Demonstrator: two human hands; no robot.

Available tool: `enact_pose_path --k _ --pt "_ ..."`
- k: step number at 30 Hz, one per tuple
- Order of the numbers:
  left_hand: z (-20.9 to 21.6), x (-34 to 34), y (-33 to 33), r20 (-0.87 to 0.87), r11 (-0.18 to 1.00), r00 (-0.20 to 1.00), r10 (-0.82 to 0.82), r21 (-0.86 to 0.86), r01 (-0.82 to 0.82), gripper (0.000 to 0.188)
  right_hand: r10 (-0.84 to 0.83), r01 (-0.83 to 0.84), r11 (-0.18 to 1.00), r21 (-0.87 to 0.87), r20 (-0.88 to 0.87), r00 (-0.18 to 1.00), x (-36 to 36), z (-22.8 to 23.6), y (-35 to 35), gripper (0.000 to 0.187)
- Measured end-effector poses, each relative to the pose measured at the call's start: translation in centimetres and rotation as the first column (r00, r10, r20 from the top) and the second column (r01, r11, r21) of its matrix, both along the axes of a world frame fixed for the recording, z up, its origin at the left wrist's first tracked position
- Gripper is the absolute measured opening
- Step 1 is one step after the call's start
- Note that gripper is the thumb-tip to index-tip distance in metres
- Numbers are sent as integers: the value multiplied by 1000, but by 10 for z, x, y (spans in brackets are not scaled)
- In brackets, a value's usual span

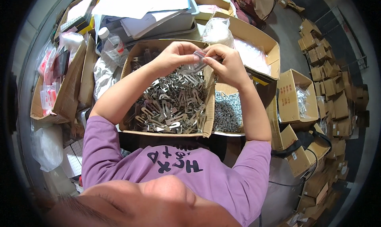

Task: The person picks up metal clips from a large box, places them into small plastic bags, and then drops the bags into a different box.

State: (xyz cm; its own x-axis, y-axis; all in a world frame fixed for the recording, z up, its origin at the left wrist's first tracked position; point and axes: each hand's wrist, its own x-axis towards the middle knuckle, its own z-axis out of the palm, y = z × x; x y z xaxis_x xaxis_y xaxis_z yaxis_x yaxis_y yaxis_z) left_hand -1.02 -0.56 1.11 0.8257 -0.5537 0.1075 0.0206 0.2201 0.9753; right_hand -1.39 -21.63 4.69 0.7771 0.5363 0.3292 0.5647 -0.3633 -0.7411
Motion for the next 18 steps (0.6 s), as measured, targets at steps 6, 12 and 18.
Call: enact_pose_path --k 6,12,18 --pt "-5 -3 -3 124 992 984 130 -9 -130 18 -79 111 985 133 -223 972 -3 -16 1 15" --pt "-7 -8 -6 206 981 970 127 118 -153 14 54 -25 993 112 -272 961 -3 -24 3 15" --pt "-2 -4 -3 144 982 973 181 -77 -171 12 78 9 977 212 -398 914 -5 -21 -10 13"
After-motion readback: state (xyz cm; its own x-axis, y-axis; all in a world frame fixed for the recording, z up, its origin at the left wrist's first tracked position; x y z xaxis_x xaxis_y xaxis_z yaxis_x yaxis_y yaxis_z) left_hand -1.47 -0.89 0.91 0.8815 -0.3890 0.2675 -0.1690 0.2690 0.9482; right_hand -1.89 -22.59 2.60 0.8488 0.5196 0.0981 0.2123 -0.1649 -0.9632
